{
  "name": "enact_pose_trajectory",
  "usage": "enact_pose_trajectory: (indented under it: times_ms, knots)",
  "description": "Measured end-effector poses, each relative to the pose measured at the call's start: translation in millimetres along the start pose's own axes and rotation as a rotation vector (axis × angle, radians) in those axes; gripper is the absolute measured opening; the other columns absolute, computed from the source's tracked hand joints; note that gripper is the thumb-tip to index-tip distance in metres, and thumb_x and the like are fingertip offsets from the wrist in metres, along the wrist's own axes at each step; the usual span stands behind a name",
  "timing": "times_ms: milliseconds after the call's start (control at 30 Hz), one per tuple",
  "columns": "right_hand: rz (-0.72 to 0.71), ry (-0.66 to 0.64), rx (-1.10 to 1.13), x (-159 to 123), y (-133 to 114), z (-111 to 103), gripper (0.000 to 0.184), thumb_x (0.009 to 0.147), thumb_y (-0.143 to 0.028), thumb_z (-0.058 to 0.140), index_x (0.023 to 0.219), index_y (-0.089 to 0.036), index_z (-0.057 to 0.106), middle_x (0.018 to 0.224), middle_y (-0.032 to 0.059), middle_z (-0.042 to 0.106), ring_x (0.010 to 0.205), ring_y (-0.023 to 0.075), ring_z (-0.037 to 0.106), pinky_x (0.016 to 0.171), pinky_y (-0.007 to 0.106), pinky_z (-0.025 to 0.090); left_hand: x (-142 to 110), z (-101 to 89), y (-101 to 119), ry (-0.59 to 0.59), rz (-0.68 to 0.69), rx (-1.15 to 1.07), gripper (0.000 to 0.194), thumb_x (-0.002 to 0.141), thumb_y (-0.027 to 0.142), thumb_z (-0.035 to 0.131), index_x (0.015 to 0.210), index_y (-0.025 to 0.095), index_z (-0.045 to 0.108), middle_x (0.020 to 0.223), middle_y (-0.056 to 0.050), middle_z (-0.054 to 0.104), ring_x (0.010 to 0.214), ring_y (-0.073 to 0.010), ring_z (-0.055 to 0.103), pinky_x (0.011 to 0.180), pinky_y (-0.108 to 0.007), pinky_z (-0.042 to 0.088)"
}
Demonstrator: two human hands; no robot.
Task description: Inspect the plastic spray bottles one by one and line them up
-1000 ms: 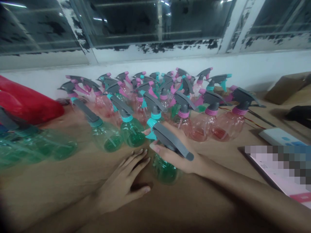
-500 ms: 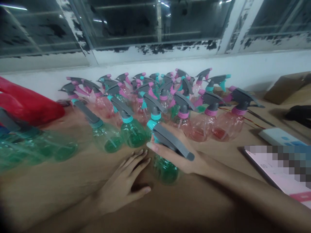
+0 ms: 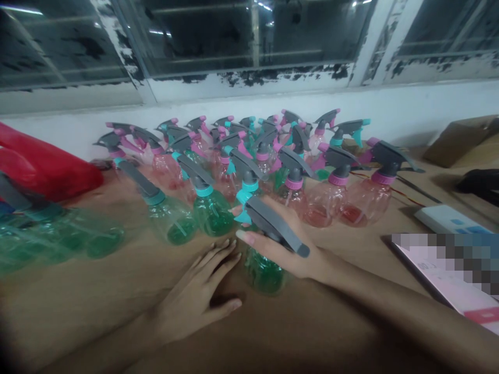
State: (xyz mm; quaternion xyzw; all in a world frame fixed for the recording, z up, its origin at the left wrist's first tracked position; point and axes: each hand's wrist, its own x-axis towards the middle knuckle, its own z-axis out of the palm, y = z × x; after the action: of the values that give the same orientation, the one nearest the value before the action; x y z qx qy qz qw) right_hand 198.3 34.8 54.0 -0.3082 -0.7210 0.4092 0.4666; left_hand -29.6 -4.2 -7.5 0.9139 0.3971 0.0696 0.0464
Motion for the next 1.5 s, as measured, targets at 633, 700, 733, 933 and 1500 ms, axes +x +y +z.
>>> enact_pose_trajectory:
  times_ms: [633, 700, 733, 933, 1500]
  knots:
    - [0.015, -0.008, 0.066, -0.4, -0.7, 1.1, 0.025, 0.081, -0.029, 0.065, 0.106, -0.027, 0.060, 0.099, 0.0028, 0.061, 0.087, 0.0192, 0.065, 0.074, 0.033, 0.055, 0.5, 2.7, -1.4, 0.023, 0.012, 0.009, 0.070, 0.090, 0.060, 0.047, 0.140, 0.012, 0.037, 0.151, -0.015, 0.027, 0.139, -0.0293, 0.023, 0.110, -0.048, 0.024]
    - [0.023, -0.005, 0.067, -0.5, 0.0, 1.4, 0.025, 0.081, -0.030, 0.065, 0.105, -0.027, 0.059, 0.098, 0.0029, 0.061, 0.086, 0.0195, 0.065, 0.073, 0.034, 0.055, 0.6, 2.3, -1.1, 0.029, 0.013, 0.005, 0.069, 0.090, 0.059, 0.047, 0.140, 0.013, 0.038, 0.150, -0.014, 0.029, 0.138, -0.0293, 0.023, 0.110, -0.048, 0.025]
    - [0.025, -0.002, 0.069, -0.6, 0.6, 1.5, 0.025, 0.081, -0.031, 0.065, 0.105, -0.026, 0.059, 0.097, 0.0029, 0.060, 0.085, 0.0195, 0.065, 0.072, 0.034, 0.055, 0.6, 2.0, -0.9, 0.031, 0.014, 0.002, 0.068, 0.090, 0.059, 0.047, 0.140, 0.013, 0.038, 0.150, -0.014, 0.030, 0.138, -0.0293, 0.024, 0.110, -0.048, 0.025]
    - [0.023, -0.001, 0.045, -0.7, 2.9, 1.0, 0.024, 0.081, -0.034, 0.064, 0.102, -0.025, 0.057, 0.093, 0.0026, 0.058, 0.082, 0.0187, 0.064, 0.073, 0.035, 0.053, 0.2, 1.3, -0.5, 0.025, 0.007, -0.016, 0.070, 0.089, 0.059, 0.049, 0.140, 0.013, 0.037, 0.150, -0.014, 0.029, 0.138, -0.0305, 0.024, 0.109, -0.049, 0.026]
    - [0.009, -0.011, 0.032, -0.6, 2.3, 0.9, 0.018, 0.082, -0.031, 0.062, 0.097, -0.025, 0.055, 0.085, 0.0002, 0.051, 0.078, 0.0174, 0.061, 0.076, 0.036, 0.052, 0.8, 1.3, -0.6, 0.006, 0.000, 0.006, 0.069, 0.090, 0.059, 0.047, 0.141, 0.013, 0.037, 0.151, -0.014, 0.028, 0.139, -0.0291, 0.023, 0.110, -0.047, 0.024]
